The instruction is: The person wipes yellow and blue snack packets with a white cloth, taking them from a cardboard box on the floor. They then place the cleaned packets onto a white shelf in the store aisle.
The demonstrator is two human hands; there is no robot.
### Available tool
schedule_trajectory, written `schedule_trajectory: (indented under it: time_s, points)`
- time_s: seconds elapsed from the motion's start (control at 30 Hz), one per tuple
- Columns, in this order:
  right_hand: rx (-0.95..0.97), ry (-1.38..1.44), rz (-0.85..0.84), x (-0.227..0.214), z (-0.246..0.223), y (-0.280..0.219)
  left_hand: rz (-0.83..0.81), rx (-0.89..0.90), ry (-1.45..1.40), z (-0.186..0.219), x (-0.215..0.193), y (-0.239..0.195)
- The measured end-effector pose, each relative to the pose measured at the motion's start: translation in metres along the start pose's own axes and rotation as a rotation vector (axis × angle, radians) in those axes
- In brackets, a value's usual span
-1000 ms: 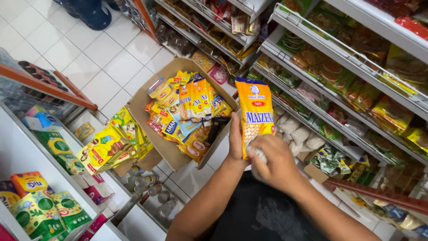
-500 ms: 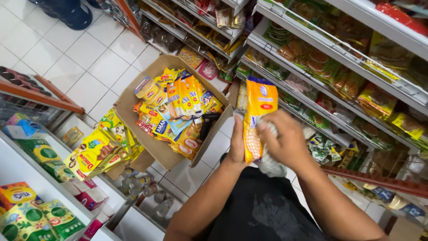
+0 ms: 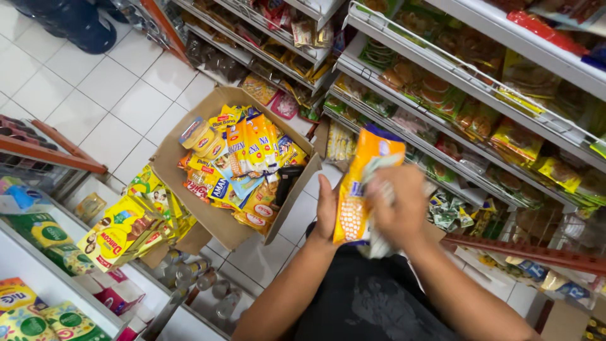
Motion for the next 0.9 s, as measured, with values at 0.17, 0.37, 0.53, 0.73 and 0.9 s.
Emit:
schedule_trajectory:
  time_s: [0.17, 0.37, 0.53, 0.73, 0.9]
  points:
    - [-0.136, -0.016, -0.133, 0.029, -0.016, -0.033, 0.156, 0.06, 0.096, 0.016, -0.021, -0.001]
    - [-0.006, -0.089, -0.185, 0.038, 0.02, -0.024, 0.321, 0.027, 0.349, 0.004, -0.009, -0.007]
    - [-0.127, -0.008, -0.434, 0.054, -0.004, -0.062, 0.237, 0.124, 0.291, 0.026, -0.013, -0.001]
    - [0.041, -0.101, -0.257, 0.042, 0.04, 0.007, 0.218, -0.031, 0.367, -0.005, -0.008, -0.011]
    - [0.094, -0.032, -0.238, 0.046, 0.043, -0.012, 0.167, 0.13, 0.321, 0.007, -0.014, -0.015]
Point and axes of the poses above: each hand's wrist, its own y-axis towards the middle knuckle, its own x-axis out of the palm, z = x × y, the point moved 6 cm from there along y, towards the middle knuckle, and after that the axes turned 6 degrees about x, right-handed, at the moved point
